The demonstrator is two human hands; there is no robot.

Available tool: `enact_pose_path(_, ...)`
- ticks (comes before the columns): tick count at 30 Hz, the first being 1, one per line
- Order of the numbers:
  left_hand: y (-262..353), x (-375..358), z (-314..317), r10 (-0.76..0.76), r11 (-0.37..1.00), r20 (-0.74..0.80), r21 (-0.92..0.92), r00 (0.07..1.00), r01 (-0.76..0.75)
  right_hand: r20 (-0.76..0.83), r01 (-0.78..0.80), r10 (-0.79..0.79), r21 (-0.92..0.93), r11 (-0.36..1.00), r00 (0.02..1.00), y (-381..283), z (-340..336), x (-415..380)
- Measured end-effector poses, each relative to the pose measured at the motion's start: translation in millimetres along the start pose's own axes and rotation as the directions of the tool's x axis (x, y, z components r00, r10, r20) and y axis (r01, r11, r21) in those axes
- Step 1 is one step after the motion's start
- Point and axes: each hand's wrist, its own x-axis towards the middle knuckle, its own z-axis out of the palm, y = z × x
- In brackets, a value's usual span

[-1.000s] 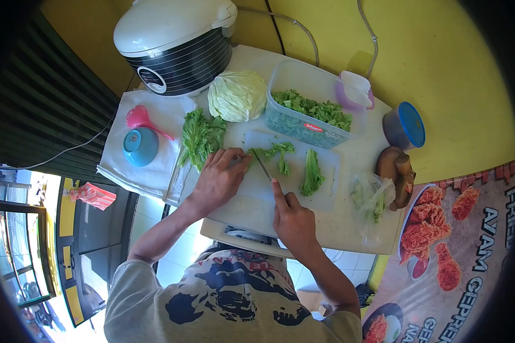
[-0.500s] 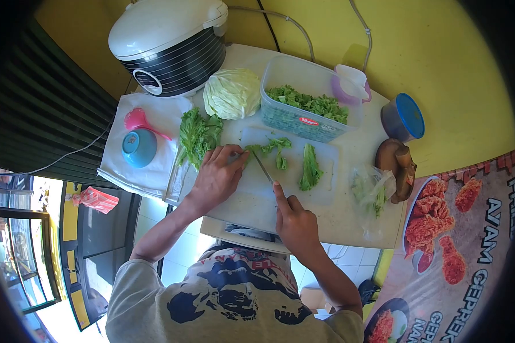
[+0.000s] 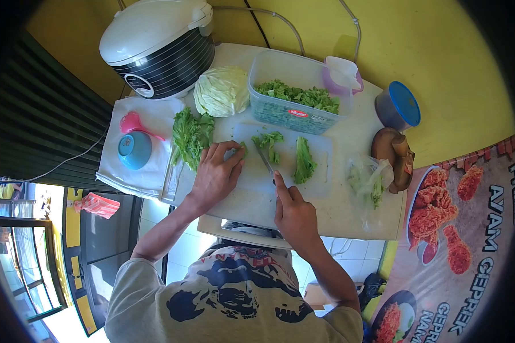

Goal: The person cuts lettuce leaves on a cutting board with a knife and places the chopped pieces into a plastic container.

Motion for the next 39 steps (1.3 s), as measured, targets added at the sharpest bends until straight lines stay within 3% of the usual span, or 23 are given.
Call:
enact_pose_path(5,-2,1,-1,0.046,0.999,0.013,-0.018,0.999,-0.046,-0.018,-0.004,0.005,0.031,1.000,1.000,2,-3,-8)
enact_pose_path(8,4,1,-5,-0.018,0.998,-0.047,-0.060,0.999,0.015,-0.019,-0.002,0.003,0.044,0.999,1.000,-1,-4,-10)
enact_pose_path(14,-4,-8,-9,0.100,0.995,-0.001,-0.007,0.995,-0.100,0.022,0.034,-0.035,0.035,0.999,0.999,-1,3,-12)
enact_pose_path(39,-5,-13,-5,0.053,0.999,0.031,0.000,0.998,-0.053,0.121,0.058,-0.049,-0.072,0.996,0.992,-11,4,-10)
